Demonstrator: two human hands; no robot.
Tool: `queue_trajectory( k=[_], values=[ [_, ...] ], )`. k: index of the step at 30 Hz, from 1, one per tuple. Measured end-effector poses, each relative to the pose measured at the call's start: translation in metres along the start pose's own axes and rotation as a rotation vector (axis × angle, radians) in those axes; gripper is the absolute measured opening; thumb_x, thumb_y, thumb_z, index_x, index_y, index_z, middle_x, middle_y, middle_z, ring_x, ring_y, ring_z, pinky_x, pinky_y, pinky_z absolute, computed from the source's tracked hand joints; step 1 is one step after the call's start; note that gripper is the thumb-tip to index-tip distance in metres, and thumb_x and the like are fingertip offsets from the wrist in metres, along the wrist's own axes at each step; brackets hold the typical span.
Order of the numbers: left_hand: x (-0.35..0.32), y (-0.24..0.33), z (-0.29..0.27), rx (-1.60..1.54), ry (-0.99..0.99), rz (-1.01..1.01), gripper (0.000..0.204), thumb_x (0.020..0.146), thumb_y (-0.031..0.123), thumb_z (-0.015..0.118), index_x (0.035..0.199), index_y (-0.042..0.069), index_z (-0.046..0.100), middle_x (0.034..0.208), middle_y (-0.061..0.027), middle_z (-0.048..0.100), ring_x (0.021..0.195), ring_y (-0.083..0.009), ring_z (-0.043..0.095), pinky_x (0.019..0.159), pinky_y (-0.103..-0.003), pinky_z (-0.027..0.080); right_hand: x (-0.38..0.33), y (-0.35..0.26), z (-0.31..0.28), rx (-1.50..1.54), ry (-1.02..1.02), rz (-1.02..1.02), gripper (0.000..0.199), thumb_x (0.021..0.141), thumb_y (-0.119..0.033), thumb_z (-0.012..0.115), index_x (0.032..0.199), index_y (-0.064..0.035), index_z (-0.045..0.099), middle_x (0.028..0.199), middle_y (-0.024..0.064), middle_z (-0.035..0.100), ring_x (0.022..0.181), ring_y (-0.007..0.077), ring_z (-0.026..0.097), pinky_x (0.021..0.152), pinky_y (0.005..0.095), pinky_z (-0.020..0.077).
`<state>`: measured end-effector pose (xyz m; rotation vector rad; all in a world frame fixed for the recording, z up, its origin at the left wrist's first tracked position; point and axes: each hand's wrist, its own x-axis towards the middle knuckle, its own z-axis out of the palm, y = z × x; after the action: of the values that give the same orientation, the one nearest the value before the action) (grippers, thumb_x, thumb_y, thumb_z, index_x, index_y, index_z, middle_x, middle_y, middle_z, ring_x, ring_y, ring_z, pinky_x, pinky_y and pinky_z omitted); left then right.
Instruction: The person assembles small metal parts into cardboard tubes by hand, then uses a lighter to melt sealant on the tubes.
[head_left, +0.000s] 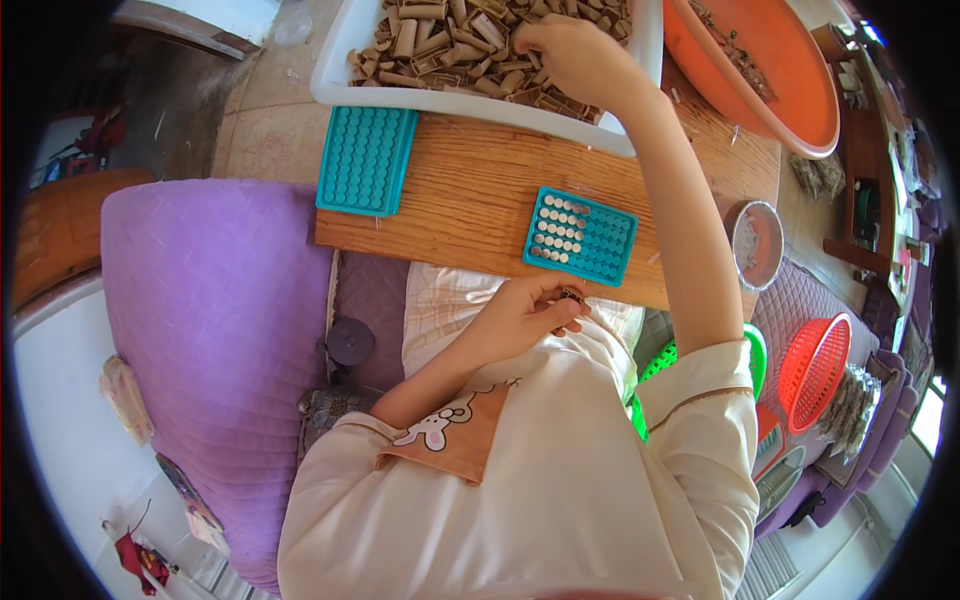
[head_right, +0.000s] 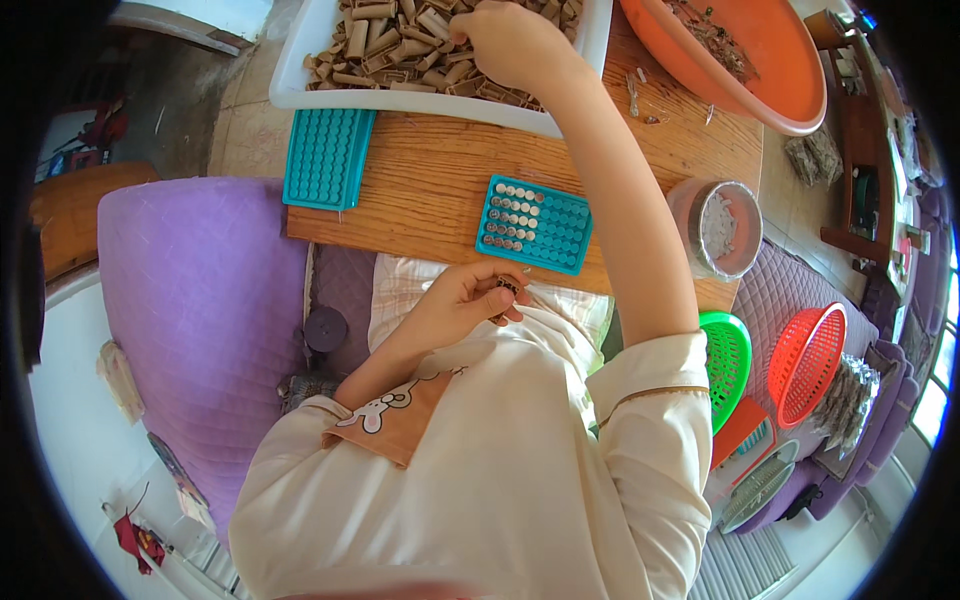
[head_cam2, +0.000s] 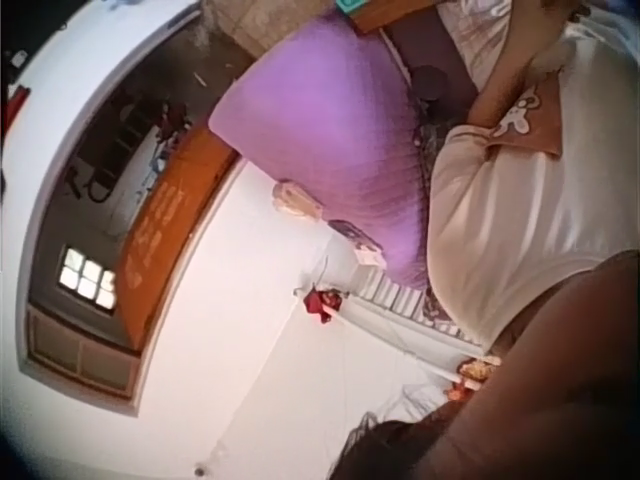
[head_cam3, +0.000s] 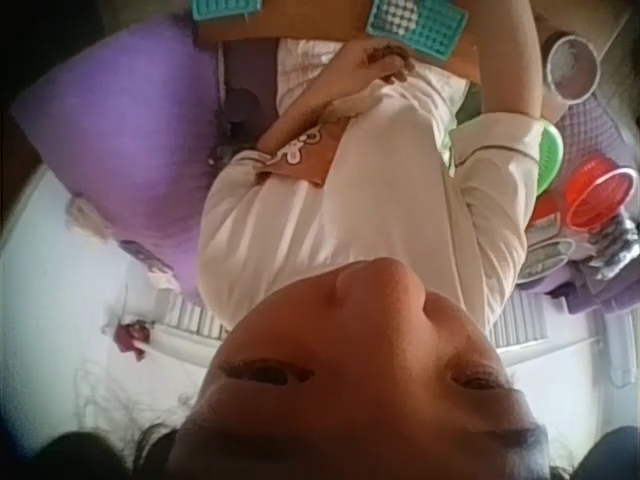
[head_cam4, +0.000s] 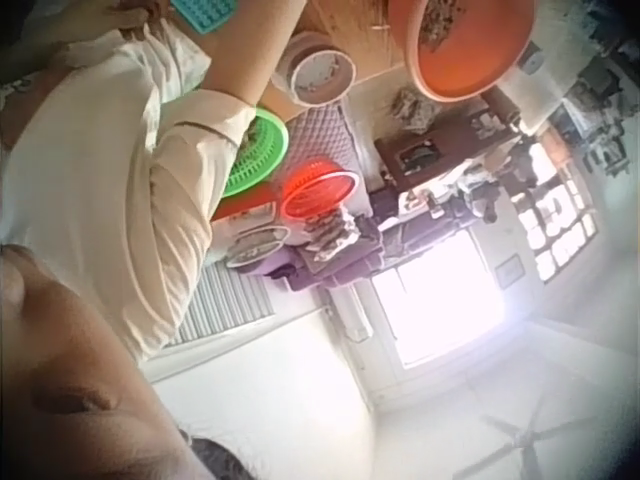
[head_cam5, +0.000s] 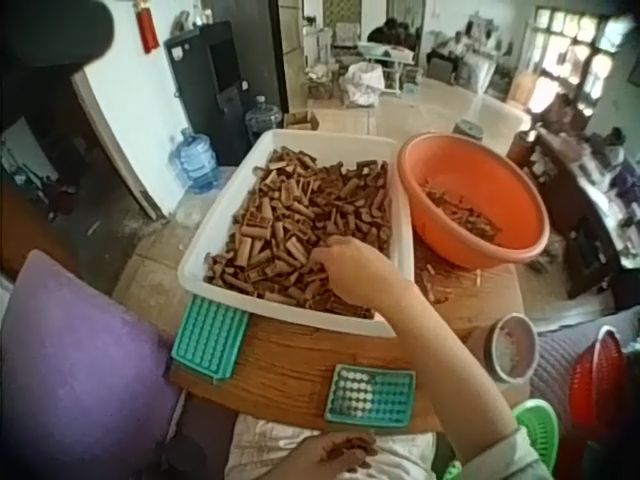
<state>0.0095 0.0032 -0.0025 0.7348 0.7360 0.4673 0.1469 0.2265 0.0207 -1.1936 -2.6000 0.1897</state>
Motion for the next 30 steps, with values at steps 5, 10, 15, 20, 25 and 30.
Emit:
queue_trajectory(
  k=[5,10,15,20,25,30],
  values=[
    [-0.001,-0.002,-0.001,-0.035,0.031,0.050,0.018,0.085,0.008,0.048,0.101,0.001,0.050,0.089,-0.0066,0.056,0.075,-0.0118,0.056,0.067,-0.023,0.045,0.014,0.008,0.027,-0.177,-0.302,0.313,0.028,0.074,0.000,0.042,0.094,-0.0094,0.060,0.092,0.0129,0.060,0.087,0.0296,0.057,0.076,0.0367,0.0463],
    [0.005,-0.002,-0.008,-0.164,0.066,0.051,0.019,0.083,0.005,0.049,0.102,0.001,0.050,0.091,-0.0077,0.057,0.079,-0.0134,0.056,0.068,-0.024,0.046,0.002,0.019,0.019,-0.008,-0.126,0.295,0.026,0.076,-0.005,0.043,0.095,-0.0086,0.061,0.089,0.0136,0.061,0.086,0.0267,0.058,0.076,0.0336,0.0453],
    [0.008,0.000,-0.015,-0.221,0.119,0.172,0.028,0.081,0.002,0.051,0.109,0.002,0.047,0.095,-0.0099,0.057,0.080,-0.0149,0.057,0.071,-0.025,0.046,-0.042,-0.035,-0.030,0.773,0.539,0.496,0.016,0.074,-0.005,0.057,0.090,0.0001,0.056,0.084,0.0059,0.059,0.076,0.0125,0.056,0.070,0.0246,0.0451],
    [0.009,0.016,-0.009,-0.265,0.142,0.272,0.033,0.083,0.006,0.052,0.114,0.001,0.044,0.101,-0.0088,0.055,0.084,-0.0157,0.057,0.074,-0.025,0.046,-0.125,-0.077,-0.034,1.138,0.679,0.712,0.025,0.069,0.006,0.061,0.088,-0.0012,0.046,0.083,0.0047,0.054,0.077,0.0090,0.053,0.070,0.0213,0.0440],
    [0.007,0.023,0.005,-0.352,0.168,0.354,0.035,0.087,0.014,0.048,0.118,0.000,0.042,0.107,-0.0095,0.053,0.095,-0.0150,0.053,0.081,-0.025,0.042,-0.163,-0.127,-0.025,1.329,0.598,0.798,0.025,0.073,0.003,0.059,0.094,-0.0022,0.046,0.087,0.0058,0.056,0.079,0.0110,0.055,0.068,0.0211,0.0439],
    [0.008,0.016,0.010,-0.233,0.193,0.446,0.037,0.086,0.015,0.049,0.118,-0.002,0.041,0.110,-0.0123,0.051,0.099,-0.0176,0.051,0.087,-0.029,0.040,-0.178,-0.150,-0.017,1.260,0.625,0.851,0.027,0.077,0.002,0.056,0.102,0.0007,0.046,0.094,0.0095,0.057,0.086,0.0156,0.057,0.074,0.0236,0.0454]
  ],
)
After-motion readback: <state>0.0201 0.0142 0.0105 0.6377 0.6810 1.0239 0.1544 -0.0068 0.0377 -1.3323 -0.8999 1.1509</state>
